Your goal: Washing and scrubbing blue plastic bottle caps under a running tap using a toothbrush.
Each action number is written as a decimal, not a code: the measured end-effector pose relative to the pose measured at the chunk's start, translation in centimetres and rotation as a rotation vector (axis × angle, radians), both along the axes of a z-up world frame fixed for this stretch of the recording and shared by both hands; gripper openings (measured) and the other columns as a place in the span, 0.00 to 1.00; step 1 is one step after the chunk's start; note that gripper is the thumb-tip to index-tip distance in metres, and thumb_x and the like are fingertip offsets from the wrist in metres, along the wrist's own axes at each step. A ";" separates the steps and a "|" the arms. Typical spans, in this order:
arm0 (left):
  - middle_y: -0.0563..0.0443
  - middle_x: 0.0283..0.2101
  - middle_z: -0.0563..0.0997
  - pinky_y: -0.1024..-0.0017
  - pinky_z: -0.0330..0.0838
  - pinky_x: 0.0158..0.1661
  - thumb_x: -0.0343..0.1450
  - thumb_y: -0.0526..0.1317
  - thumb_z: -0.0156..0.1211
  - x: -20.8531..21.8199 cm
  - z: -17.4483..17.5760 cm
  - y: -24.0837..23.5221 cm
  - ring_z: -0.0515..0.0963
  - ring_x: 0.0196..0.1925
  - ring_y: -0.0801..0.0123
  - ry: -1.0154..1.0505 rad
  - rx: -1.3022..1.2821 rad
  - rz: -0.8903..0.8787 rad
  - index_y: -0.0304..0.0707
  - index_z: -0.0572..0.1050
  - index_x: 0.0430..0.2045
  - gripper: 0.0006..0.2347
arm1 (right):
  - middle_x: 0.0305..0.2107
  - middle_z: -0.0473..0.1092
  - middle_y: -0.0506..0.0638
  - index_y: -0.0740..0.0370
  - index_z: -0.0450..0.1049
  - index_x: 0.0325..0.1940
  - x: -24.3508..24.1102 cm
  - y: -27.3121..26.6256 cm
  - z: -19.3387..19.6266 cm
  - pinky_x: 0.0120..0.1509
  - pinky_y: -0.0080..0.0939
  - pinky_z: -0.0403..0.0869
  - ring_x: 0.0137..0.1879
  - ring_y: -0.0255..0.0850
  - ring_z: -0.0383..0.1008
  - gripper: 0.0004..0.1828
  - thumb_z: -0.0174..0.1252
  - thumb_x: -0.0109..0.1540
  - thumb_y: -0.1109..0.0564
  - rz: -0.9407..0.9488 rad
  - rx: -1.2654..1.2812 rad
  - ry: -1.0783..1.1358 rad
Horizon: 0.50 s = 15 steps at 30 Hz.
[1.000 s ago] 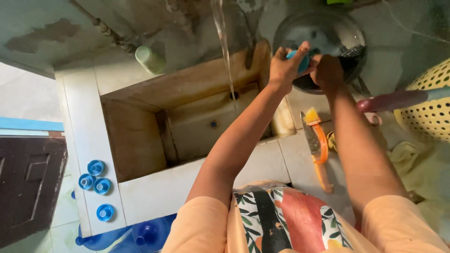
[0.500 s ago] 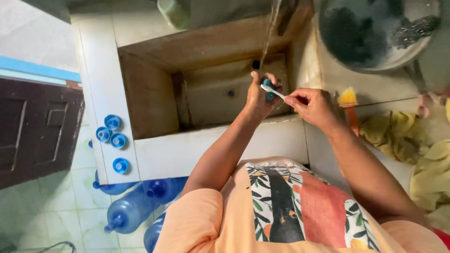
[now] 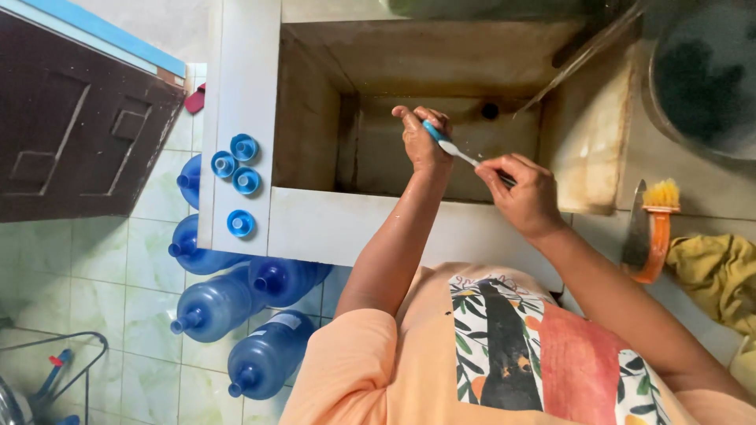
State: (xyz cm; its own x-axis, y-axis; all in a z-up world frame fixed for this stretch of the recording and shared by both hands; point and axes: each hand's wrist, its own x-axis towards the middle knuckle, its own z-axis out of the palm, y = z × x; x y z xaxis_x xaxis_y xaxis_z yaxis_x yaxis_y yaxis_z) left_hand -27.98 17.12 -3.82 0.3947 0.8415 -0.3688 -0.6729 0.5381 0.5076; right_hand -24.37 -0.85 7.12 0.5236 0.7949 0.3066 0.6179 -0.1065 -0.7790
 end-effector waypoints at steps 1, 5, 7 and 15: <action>0.52 0.16 0.64 0.71 0.60 0.23 0.77 0.67 0.39 -0.3 -0.1 0.8 0.65 0.20 0.66 -0.004 0.004 0.011 0.41 0.62 0.13 0.30 | 0.32 0.76 0.56 0.67 0.78 0.41 0.2 -0.3 -0.1 0.40 0.40 0.73 0.35 0.43 0.76 0.07 0.68 0.66 0.59 0.011 0.004 -0.004; 0.51 0.16 0.65 0.71 0.60 0.21 0.76 0.67 0.38 -0.7 -1.0 1.1 0.66 0.20 0.65 -0.006 0.014 0.060 0.40 0.62 0.12 0.31 | 0.33 0.76 0.56 0.65 0.79 0.42 0.0 -0.5 -0.3 0.41 0.41 0.75 0.36 0.45 0.79 0.06 0.67 0.66 0.59 -0.049 -0.063 0.004; 0.51 0.16 0.65 0.70 0.61 0.22 0.77 0.66 0.39 -0.3 -1.2 -0.2 0.66 0.20 0.66 -0.021 0.035 0.053 0.40 0.63 0.13 0.30 | 0.34 0.76 0.56 0.65 0.78 0.43 -0.5 0.8 0.1 0.42 0.40 0.76 0.37 0.45 0.80 0.06 0.66 0.66 0.59 -0.081 -0.045 0.059; 0.50 0.21 0.71 0.72 0.66 0.24 0.72 0.70 0.43 -0.1 1.1 1.6 0.70 0.21 0.69 0.218 0.153 0.191 0.39 0.66 0.19 0.30 | 0.34 0.76 0.56 0.65 0.78 0.42 0.6 1.2 0.6 0.40 0.43 0.75 0.36 0.48 0.78 0.07 0.67 0.67 0.58 -0.019 -0.025 -0.069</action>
